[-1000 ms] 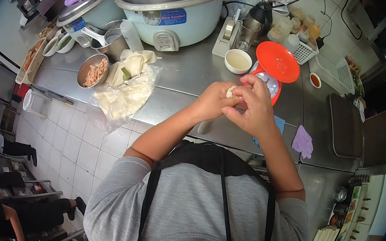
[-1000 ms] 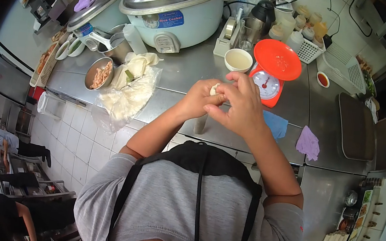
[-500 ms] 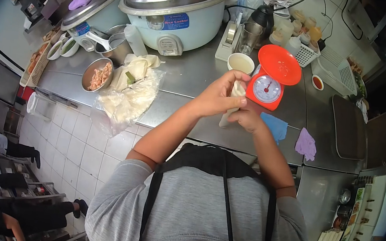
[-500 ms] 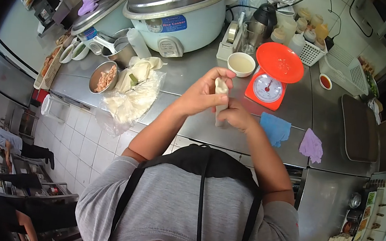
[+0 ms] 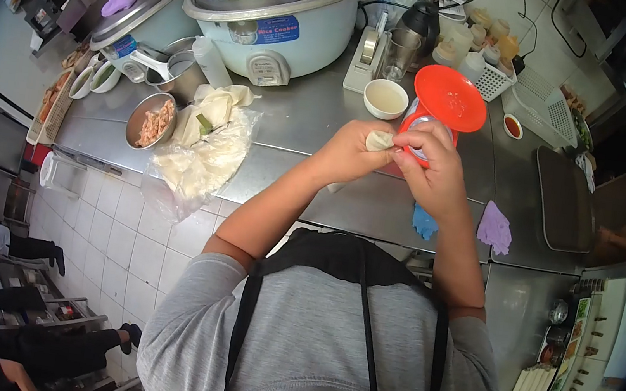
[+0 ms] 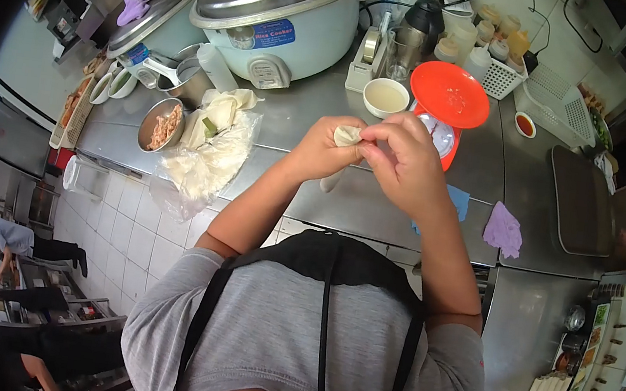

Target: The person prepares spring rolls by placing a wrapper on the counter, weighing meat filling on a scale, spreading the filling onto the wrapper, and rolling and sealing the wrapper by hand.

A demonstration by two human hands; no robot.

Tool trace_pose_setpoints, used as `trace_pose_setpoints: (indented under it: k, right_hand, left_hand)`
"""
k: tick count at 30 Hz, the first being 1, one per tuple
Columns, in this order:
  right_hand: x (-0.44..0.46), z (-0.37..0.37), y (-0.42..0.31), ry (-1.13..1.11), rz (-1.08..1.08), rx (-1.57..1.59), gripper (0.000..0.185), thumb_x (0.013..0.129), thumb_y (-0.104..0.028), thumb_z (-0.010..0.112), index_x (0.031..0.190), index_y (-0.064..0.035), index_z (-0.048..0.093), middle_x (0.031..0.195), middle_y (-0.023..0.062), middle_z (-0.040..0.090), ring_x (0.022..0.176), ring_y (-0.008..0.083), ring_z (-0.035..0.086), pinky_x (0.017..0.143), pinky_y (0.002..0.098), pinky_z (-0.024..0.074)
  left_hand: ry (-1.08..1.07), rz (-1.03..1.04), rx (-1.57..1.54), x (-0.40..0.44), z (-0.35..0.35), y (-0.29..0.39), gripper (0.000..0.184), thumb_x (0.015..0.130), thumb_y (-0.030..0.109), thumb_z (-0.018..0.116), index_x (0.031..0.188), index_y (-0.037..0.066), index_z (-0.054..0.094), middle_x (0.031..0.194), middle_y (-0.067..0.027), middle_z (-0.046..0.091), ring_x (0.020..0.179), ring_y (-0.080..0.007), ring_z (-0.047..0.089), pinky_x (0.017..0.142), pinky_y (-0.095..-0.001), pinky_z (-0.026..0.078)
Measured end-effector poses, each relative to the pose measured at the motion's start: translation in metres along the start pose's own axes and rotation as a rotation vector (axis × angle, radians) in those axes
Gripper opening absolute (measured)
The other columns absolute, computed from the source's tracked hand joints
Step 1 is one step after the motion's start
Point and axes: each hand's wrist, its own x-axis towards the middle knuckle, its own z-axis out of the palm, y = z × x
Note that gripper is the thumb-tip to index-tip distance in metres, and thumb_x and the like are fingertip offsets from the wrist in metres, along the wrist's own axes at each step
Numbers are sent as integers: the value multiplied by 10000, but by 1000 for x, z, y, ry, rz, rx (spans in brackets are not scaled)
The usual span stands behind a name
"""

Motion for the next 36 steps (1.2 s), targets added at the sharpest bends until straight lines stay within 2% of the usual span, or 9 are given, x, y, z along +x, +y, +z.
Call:
trace_pose_setpoints:
  k: [4,7,10,16,25,27,31,34,36]
  right_hand:
    - [6,-3,5,-102,-48,-62,55,749,-37,598,795,-17,575,794,78,517,755,206,522,635,304,429]
    - [7,-1,2,-120,85,-44,58,747,-31,592,799,-20,569,785,84,525,739,219,532,632,317,433]
    - [2,13,2,34,104,-36,90,733,-23,602,817,-25,569,787,89,529,713,228,533,627,321,434]
    - [-6,19,3,121,-130,-182,125,710,-5,620,823,-16,568,769,90,531,709,225,531,623,314,433]
    - [-3,16,4,-32,148,-4,57,769,-48,585,784,-8,546,749,84,523,666,199,503,606,284,412]
    - [-2,14,4,-85,251,85,52,805,-46,562,808,-5,530,761,45,509,680,120,476,605,245,401]
    - [2,12,10,-185,359,175,53,820,-34,553,841,-9,511,761,6,483,688,65,444,608,215,392]
    - [7,9,8,-265,509,341,114,789,-49,583,878,-19,519,760,32,495,684,110,478,604,256,415]
    - [12,10,2,-177,330,189,177,777,-48,599,932,-28,515,763,41,499,690,131,496,609,268,422]
  left_hand:
    - [-49,-30,128,0,0,16,135,793,147,624,824,17,605,704,-27,601,653,-74,523,593,-251,444]
    - [-62,-65,186,0,-2,20,160,799,164,633,817,7,605,714,-27,610,661,-73,536,597,-245,452]
    - [-28,-44,259,1,-2,18,122,787,127,614,810,8,602,702,-33,608,653,-77,536,590,-249,449]
    - [93,-46,196,-1,6,4,81,748,59,573,800,0,594,691,-49,606,648,-89,541,577,-257,443]
    - [147,77,487,-1,6,0,96,712,60,614,796,16,600,675,-112,590,603,-199,567,560,-294,439]
    - [142,91,540,-1,5,0,103,703,60,621,795,16,601,673,-119,584,594,-221,565,558,-303,438]
    - [125,-10,457,-2,6,4,78,730,72,602,780,11,594,657,-82,588,596,-158,556,550,-286,437]
    - [99,-76,306,-2,4,7,80,757,86,583,778,8,590,657,-55,592,614,-111,545,547,-270,437]
    - [105,-56,253,-2,4,8,91,772,93,572,782,4,587,663,-42,594,625,-88,536,545,-259,436]
